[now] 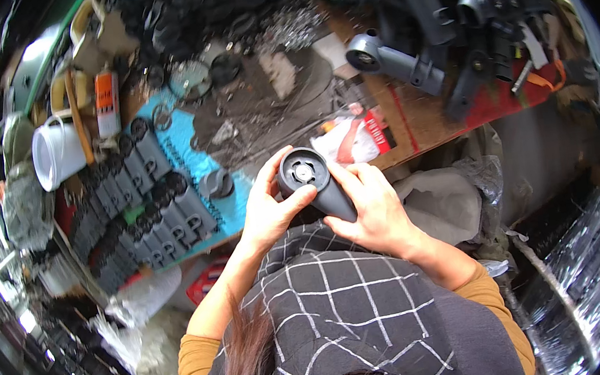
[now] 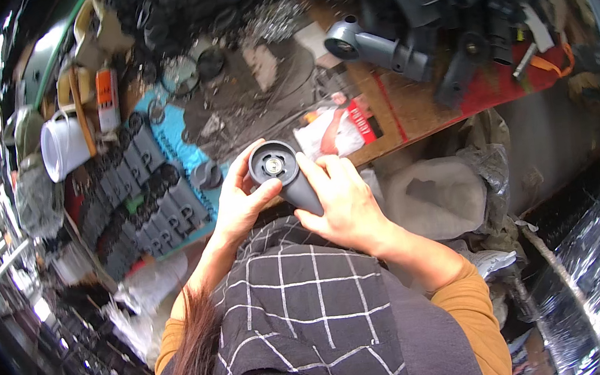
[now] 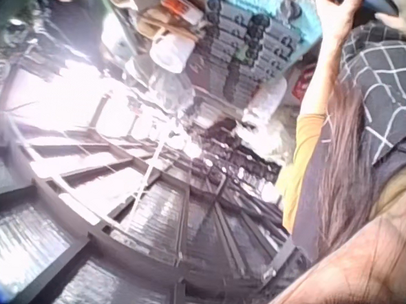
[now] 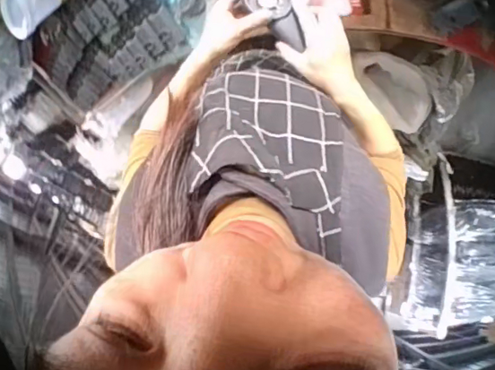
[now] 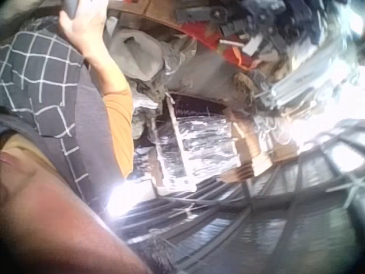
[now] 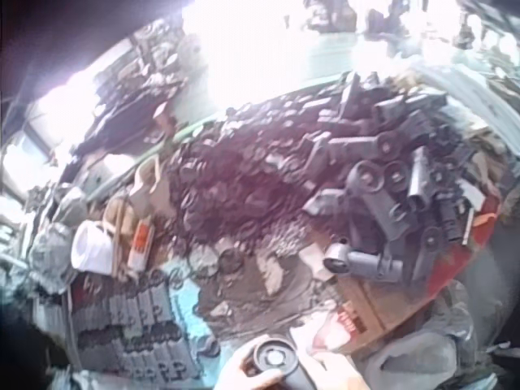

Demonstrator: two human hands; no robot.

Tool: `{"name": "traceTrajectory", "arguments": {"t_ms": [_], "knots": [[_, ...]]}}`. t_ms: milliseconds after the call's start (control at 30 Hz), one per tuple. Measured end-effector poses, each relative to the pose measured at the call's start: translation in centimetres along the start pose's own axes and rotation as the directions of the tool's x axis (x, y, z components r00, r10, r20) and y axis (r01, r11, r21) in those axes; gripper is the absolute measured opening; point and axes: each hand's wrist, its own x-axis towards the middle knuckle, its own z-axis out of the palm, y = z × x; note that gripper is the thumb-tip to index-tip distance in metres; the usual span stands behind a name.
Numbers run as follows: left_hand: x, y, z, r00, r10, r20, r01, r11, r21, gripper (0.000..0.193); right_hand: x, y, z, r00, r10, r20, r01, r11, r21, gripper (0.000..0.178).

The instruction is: The person assembles small black plastic components by inserting circular pieces into cylindrical housings. They use a white plastic tool to press the pieces into place and arrange the assembled units on a tray. The person also retrieves a large white bag and handles larger black plastic parts.

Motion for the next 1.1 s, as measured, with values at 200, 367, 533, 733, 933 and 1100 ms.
{"name": "traceTrajectory", "arguments": {"t_ms": [200,367,533,733,933,1100], "knots": [[-2.5,-1.4,-3.5,0.991,-0.120,-0.057,0.106,0.974,-0.202,0.072,1.5,-3.0,1.8,0.988,-0.041,0.147,0.053,0.996,-0.075,0.082],[-1.3,-1.9,-6.9,0.990,-0.135,-0.050,0.119,0.962,-0.246,0.066,3.8,-3.8,3.8,0.993,-0.065,0.096,0.075,0.992,-0.104,0.070],[5.5,-2.5,-10.0,0.935,0.351,-0.052,-0.299,0.859,0.415,0.051,10.3,0.2,3.1,0.956,0.130,-0.265,-0.196,0.950,-0.242,0.036],[11.0,-4.5,-10.2,0.927,0.365,0.083,-0.360,0.812,0.459,0.045,23.4,0.8,8.9,0.944,-0.216,-0.250,0.103,0.912,-0.398,0.032],[9.5,-3.2,-12.3,0.912,0.410,0.013,-0.370,0.811,0.453,0.044,28.1,-0.7,10.3,0.945,-0.238,-0.226,0.162,0.937,-0.310,0.035],[8.4,0.2,-13.9,0.954,0.224,-0.201,-0.246,0.965,-0.094,0.037,19.9,-3.7,9.0,0.958,0.148,0.246,-0.287,0.460,0.840,0.039]]}}
